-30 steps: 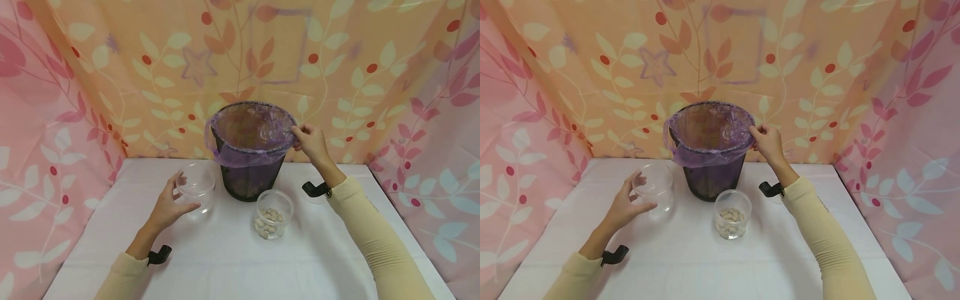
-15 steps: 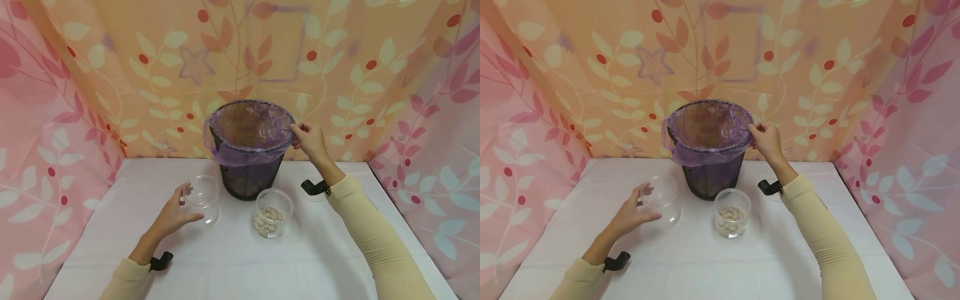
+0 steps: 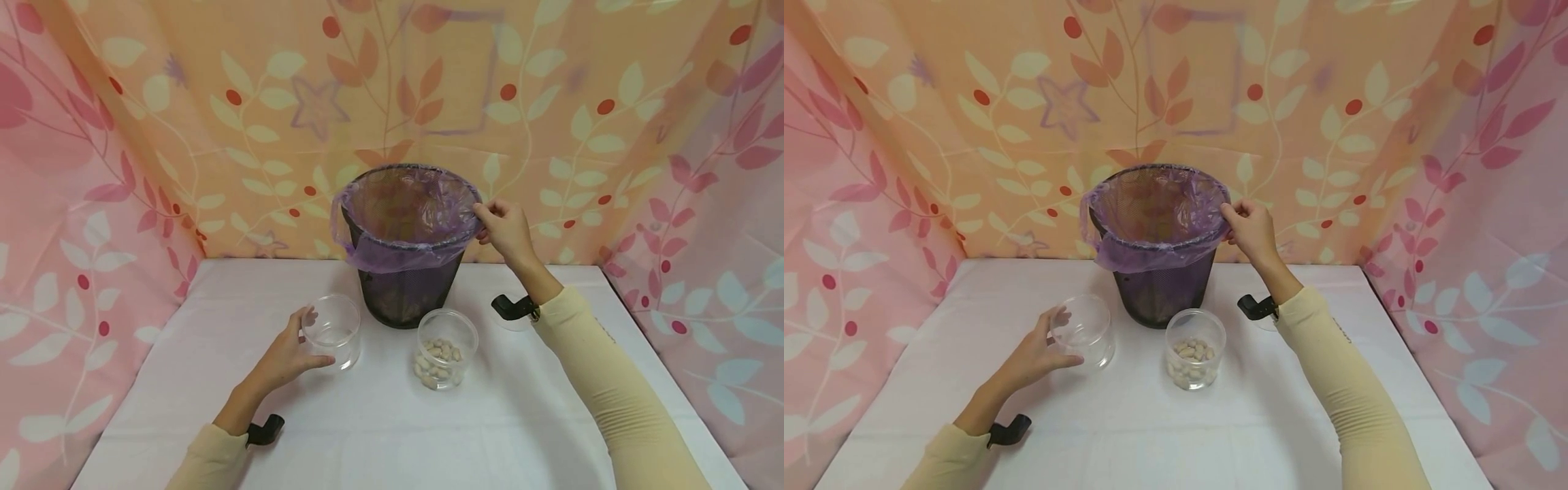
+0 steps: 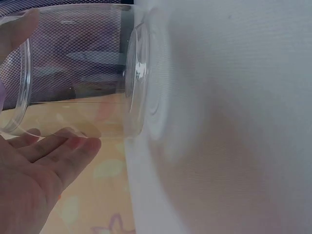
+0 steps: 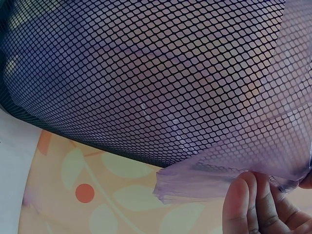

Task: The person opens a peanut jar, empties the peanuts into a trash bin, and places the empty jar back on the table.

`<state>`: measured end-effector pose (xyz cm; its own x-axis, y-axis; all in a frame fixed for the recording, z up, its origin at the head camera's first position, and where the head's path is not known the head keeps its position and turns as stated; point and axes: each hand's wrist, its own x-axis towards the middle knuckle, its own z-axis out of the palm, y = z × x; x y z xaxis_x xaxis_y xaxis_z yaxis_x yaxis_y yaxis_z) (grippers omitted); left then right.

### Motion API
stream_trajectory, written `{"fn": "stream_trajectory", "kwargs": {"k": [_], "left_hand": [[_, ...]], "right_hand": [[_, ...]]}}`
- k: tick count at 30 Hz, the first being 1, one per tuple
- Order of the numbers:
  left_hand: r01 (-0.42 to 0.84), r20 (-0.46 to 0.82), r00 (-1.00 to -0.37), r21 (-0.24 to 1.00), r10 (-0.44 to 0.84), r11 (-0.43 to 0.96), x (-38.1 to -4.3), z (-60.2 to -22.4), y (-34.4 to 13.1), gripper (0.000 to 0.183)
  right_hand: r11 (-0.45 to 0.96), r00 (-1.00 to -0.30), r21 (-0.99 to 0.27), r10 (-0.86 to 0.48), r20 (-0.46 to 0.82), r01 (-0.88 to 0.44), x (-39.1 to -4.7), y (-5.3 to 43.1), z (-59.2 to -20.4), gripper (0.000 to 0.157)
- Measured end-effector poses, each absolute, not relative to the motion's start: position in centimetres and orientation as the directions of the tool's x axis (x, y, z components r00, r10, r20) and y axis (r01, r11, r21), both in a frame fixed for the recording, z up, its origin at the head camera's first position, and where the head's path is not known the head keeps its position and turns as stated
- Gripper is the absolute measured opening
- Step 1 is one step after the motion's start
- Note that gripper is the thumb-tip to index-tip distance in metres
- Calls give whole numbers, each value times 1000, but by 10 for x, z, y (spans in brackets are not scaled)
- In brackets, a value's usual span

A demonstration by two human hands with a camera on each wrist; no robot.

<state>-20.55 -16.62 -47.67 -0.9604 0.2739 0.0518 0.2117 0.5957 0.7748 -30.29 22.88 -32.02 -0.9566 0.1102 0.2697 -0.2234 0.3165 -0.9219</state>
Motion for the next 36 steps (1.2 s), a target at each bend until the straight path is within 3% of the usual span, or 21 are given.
{"fn": "stream_trajectory", "kwargs": {"k": [36], "left_hand": [[130, -50, -954, 821, 296, 557, -208, -480, -176, 106]], "right_hand": [[256, -960, -942, 118, 254, -218, -302, 229, -321, 21]]}}
